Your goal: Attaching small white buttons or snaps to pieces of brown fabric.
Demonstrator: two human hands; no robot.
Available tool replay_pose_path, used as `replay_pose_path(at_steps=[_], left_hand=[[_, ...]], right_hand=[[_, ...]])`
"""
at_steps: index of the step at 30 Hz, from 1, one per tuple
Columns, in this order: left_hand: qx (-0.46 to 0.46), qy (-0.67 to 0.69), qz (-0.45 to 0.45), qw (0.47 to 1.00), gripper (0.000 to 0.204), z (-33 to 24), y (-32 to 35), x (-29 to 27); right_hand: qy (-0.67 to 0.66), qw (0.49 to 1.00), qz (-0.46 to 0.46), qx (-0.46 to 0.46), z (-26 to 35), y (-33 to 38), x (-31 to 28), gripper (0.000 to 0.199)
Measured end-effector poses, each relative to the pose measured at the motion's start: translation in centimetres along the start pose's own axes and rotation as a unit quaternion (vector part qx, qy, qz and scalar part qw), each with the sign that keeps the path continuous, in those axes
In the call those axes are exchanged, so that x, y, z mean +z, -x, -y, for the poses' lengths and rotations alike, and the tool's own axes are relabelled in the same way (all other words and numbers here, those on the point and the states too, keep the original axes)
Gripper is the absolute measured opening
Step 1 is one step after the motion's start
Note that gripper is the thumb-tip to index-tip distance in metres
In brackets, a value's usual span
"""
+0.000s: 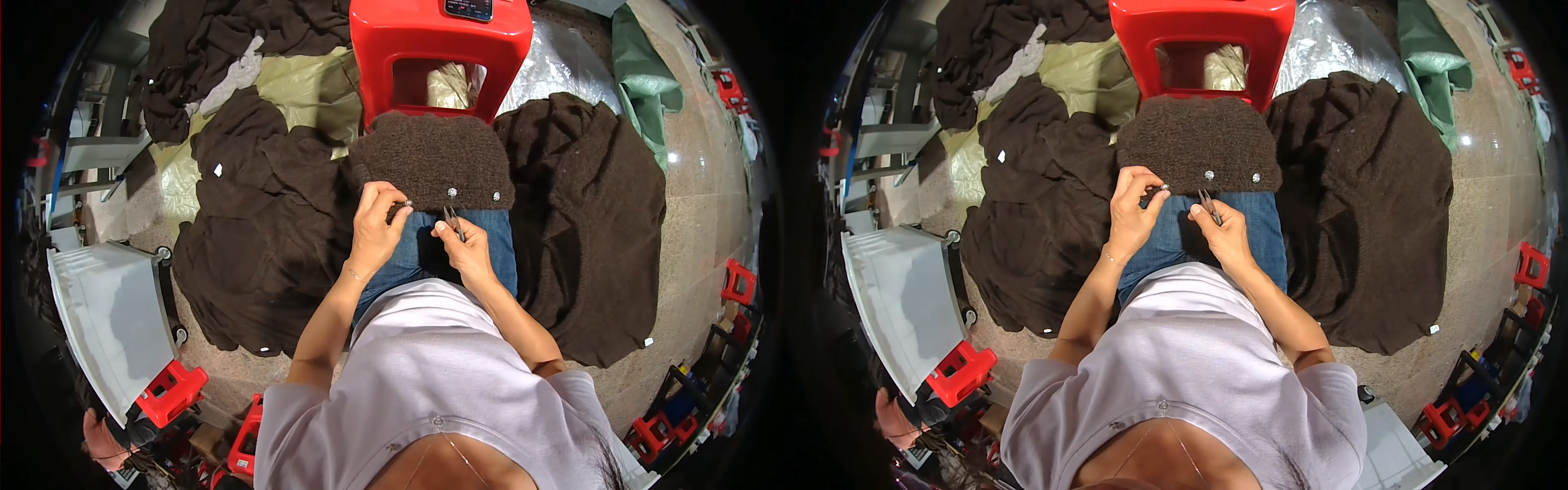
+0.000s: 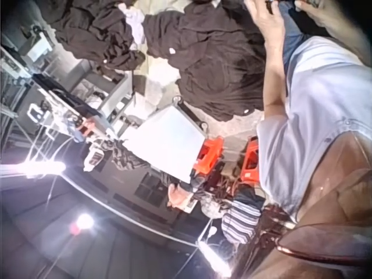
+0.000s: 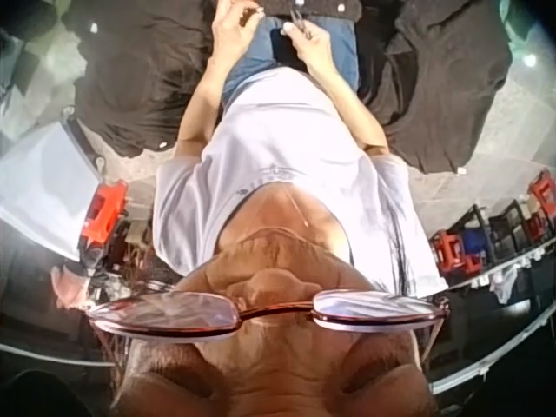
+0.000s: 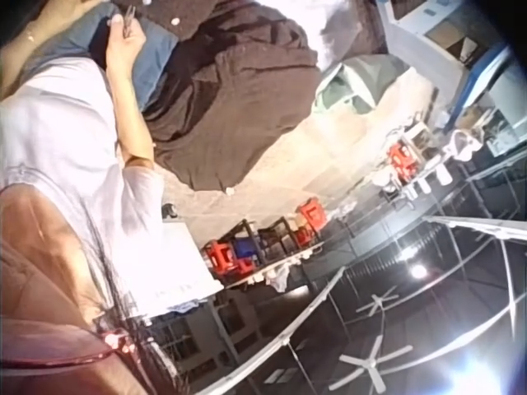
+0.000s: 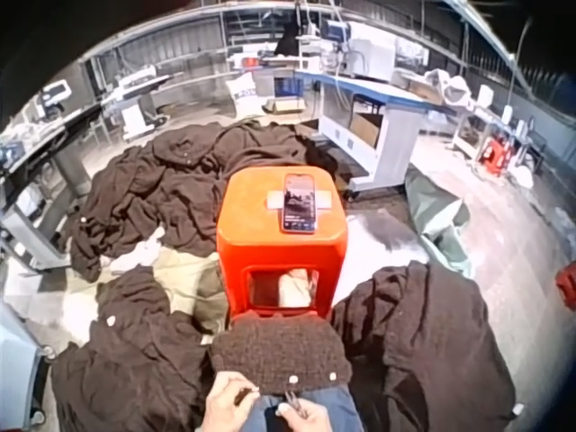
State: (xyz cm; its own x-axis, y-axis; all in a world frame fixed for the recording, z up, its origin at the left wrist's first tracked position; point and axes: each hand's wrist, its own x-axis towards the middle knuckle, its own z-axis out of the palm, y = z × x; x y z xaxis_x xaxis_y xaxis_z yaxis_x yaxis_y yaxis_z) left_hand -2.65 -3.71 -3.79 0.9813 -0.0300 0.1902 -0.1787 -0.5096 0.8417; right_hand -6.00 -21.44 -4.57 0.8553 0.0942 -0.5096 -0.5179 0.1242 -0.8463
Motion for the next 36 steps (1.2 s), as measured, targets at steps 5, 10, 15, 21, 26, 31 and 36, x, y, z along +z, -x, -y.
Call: replay_pose_path(at_steps=[5, 10, 15, 21, 26, 31, 36], left_hand=[[-0.001, 0.004, -0.055, 0.999, 0.009, 1.3, 0.3, -0.5], [-0.101, 0.082, -0.076, 0.989, 0.003, 2.8, 0.7, -0.6], [-0.084, 0.092, -0.086, 0.988, 0.006, 2.5, 1.0, -0.6], [-0.044, 0.053, -0.076, 0.995, 0.008, 2.1, 1.2, -0.9], [-0.044, 0.064, -0.054, 0.995, 0.014, 1.8, 1.3, -1.1], [0.008, 0.029, -0.045, 0.999, 0.016, 1.5, 1.0, -1.2], [0.069, -0.023, -0.024, 0.997, 0.025, 1.8, 1.5, -0.5]], right_hand=[[-0.005, 1.0, 0.0, -0.004, 0.0, -0.2, 0.1, 0.027], [0.043, 0.995, -0.015, -0.086, -0.6, -0.5, 0.6, 0.014], [0.151, 0.949, -0.001, -0.278, 0.6, -1.4, 2.1, 0.017], [0.216, 0.954, -0.03, -0.207, 1.0, -4.5, 3.2, 0.02], [0.198, 0.957, -0.022, -0.21, 0.7, -5.2, 3.2, 0.02], [0.201, 0.946, -0.029, -0.251, 0.4, -5.2, 2.6, 0.015], [0.122, 0.977, -0.057, -0.167, -0.1, -4.0, 2.1, 0.011]])
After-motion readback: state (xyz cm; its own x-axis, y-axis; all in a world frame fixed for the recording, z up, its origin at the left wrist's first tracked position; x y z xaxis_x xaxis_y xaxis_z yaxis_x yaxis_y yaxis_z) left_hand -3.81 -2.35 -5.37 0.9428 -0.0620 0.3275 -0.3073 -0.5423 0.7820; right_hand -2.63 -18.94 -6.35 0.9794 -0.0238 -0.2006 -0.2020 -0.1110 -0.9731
